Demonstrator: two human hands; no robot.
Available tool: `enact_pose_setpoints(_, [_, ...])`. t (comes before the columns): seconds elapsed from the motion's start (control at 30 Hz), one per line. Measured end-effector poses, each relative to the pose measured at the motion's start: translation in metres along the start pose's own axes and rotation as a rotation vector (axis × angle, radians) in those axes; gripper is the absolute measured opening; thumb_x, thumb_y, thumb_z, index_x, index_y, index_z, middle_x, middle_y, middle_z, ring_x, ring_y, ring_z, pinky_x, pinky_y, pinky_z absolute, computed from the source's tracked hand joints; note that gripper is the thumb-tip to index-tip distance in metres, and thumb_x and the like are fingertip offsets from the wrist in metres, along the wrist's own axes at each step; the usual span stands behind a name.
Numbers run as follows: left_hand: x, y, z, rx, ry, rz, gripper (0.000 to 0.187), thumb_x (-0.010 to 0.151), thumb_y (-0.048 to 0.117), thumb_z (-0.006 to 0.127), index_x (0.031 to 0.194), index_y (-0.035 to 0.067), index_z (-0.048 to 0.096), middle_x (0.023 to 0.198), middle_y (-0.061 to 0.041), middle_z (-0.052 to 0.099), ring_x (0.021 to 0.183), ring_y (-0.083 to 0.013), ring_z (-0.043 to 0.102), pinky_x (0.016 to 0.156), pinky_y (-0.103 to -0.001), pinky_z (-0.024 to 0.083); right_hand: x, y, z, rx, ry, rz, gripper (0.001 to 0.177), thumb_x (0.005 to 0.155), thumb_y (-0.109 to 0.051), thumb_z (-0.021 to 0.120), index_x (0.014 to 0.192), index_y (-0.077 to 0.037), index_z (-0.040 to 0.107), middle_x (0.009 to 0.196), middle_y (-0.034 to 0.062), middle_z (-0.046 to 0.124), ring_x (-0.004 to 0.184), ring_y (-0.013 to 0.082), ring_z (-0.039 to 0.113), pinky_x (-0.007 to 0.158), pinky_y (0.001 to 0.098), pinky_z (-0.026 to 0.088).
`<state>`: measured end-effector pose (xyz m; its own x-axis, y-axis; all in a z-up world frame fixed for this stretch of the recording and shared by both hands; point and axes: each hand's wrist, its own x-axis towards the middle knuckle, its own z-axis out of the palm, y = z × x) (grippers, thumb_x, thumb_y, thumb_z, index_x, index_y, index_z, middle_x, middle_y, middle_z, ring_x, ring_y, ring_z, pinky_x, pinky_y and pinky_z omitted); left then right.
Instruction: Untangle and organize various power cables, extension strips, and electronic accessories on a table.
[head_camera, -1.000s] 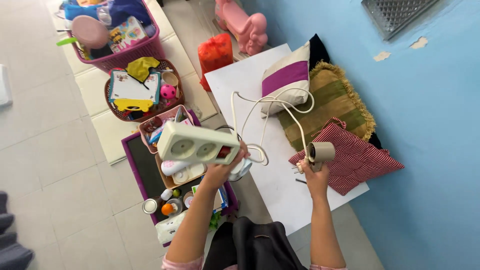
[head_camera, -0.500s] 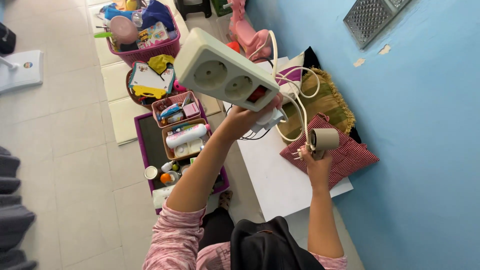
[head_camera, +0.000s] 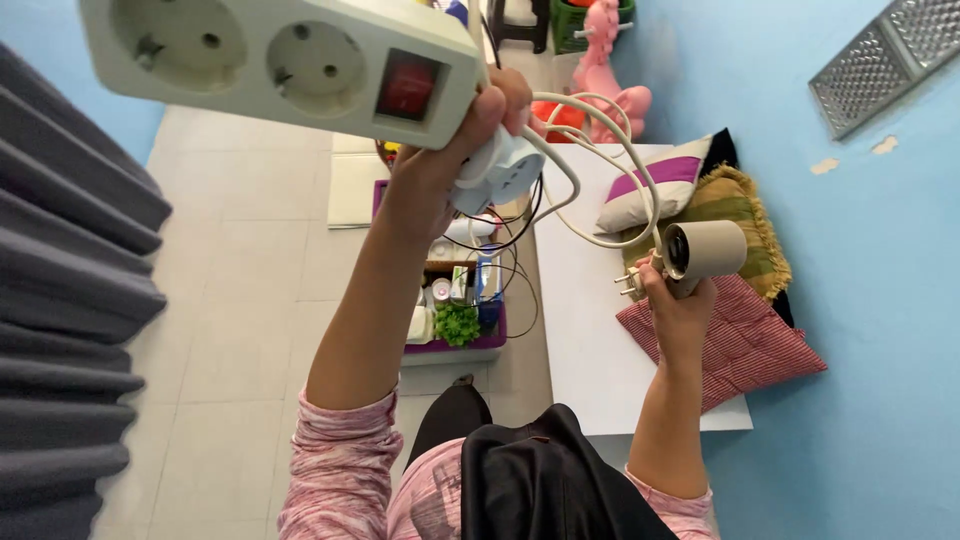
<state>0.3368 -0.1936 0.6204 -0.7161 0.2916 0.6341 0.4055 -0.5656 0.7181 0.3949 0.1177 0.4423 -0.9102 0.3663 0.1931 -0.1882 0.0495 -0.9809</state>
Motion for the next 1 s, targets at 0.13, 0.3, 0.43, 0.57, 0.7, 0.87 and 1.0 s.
enact_pose_setpoints(0.13, [-0.053, 0.056, -0.023, 0.084, 0.102, 0.055, 0.027, 0.112, 0.032, 0.06, 0.105, 0.005, 0.06, 0.096, -0.004, 0.057, 0.098, -0.0167, 0.064, 0.087, -0.033, 0.056, -0.022, -0.017, 0.043, 0.07, -0.166, -0.076, 0.02, 0.092, -0.005, 0.074, 0.11, -0.003, 0.068, 0.097, 0.0035, 0.072, 0.08, 0.0049, 0.066, 0.067, 0.0203, 0.052])
enact_pose_setpoints(0.3, [-0.133, 0.116, -0.067, 0.172, 0.21, 0.071, 0.03, 0.114, 0.03, 0.059, 0.1, 0.004, 0.06, 0.096, -0.005, 0.057, 0.096, -0.0178, 0.062, 0.09, -0.036, 0.056, -0.052, -0.025, 0.113, -0.14, -0.234, 0.016, 0.012, 0.092, -0.006, 0.075, 0.103, -0.002, 0.076, 0.082, 0.0029, 0.068, 0.065, 0.0068, 0.051, 0.058, 0.0226, 0.039])
enact_pose_setpoints(0.43, [-0.205, 0.152, -0.116, 0.23, 0.333, 0.004, 0.026, 0.112, 0.03, 0.06, 0.103, 0.006, 0.059, 0.101, -0.006, 0.057, 0.106, -0.0211, 0.064, 0.096, -0.038, 0.055, -0.077, -0.001, 0.18, -0.051, -0.348, -0.01, 0.016, 0.09, -0.007, 0.075, 0.106, -0.002, 0.074, 0.09, 0.0012, 0.073, 0.068, 0.0033, 0.055, 0.058, 0.0202, 0.042])
enact_pose_setpoints(0.57, [-0.284, 0.186, -0.174, 0.228, 0.491, -0.181, 0.026, 0.106, 0.028, 0.063, 0.095, 0.005, 0.061, 0.095, -0.006, 0.06, 0.095, -0.02, 0.066, 0.084, -0.035, 0.056, -0.116, 0.025, 0.259, 0.014, -0.49, -0.006, 0.019, 0.091, -0.009, 0.076, 0.108, -0.001, 0.071, 0.093, 0.0029, 0.074, 0.072, 0.0025, 0.062, 0.061, 0.0195, 0.047])
enact_pose_setpoints(0.7, [-0.376, 0.204, -0.237, 0.188, 0.774, -0.433, 0.018, 0.097, 0.025, 0.069, 0.09, 0.009, 0.063, 0.089, -0.004, 0.065, 0.084, -0.0149, 0.063, 0.071, -0.032, 0.052, -0.164, 0.034, 0.335, -0.017, -0.529, 0.194, 0.022, 0.09, -0.016, 0.075, 0.107, -0.004, 0.069, 0.087, 0.0028, 0.075, 0.059, 0.0048, 0.055, 0.049, 0.0223, 0.039])
enact_pose_setpoints(0.87, [-0.477, 0.228, -0.302, 0.327, 0.811, -0.624, 0.023, 0.095, 0.03, 0.073, 0.09, 0.009, 0.068, 0.089, -0.001, 0.066, 0.087, -0.0129, 0.062, 0.075, -0.03, 0.05, -0.199, 0.079, 0.403, -0.135, -0.567, 0.18, 0.025, 0.091, -0.02, 0.077, 0.106, -0.002, 0.069, 0.078, 0.0025, 0.066, 0.058, 0.0049, 0.052, 0.049, 0.0233, 0.038])
enact_pose_setpoints(1.0, [-0.53, 0.237, -0.339, 0.502, 0.893, -0.924, 0.035, 0.085, 0.043, 0.077, 0.094, 0.009, 0.075, 0.092, -0.001, 0.073, 0.092, -0.0121, 0.067, 0.082, -0.03, 0.052, -0.223, 0.086, 0.446, -0.085, -0.599, 0.248, 0.024, 0.09, -0.021, 0.075, 0.105, -0.002, 0.069, 0.08, 0.0007, 0.07, 0.055, 0.005, 0.049, 0.047, 0.0232, 0.036])
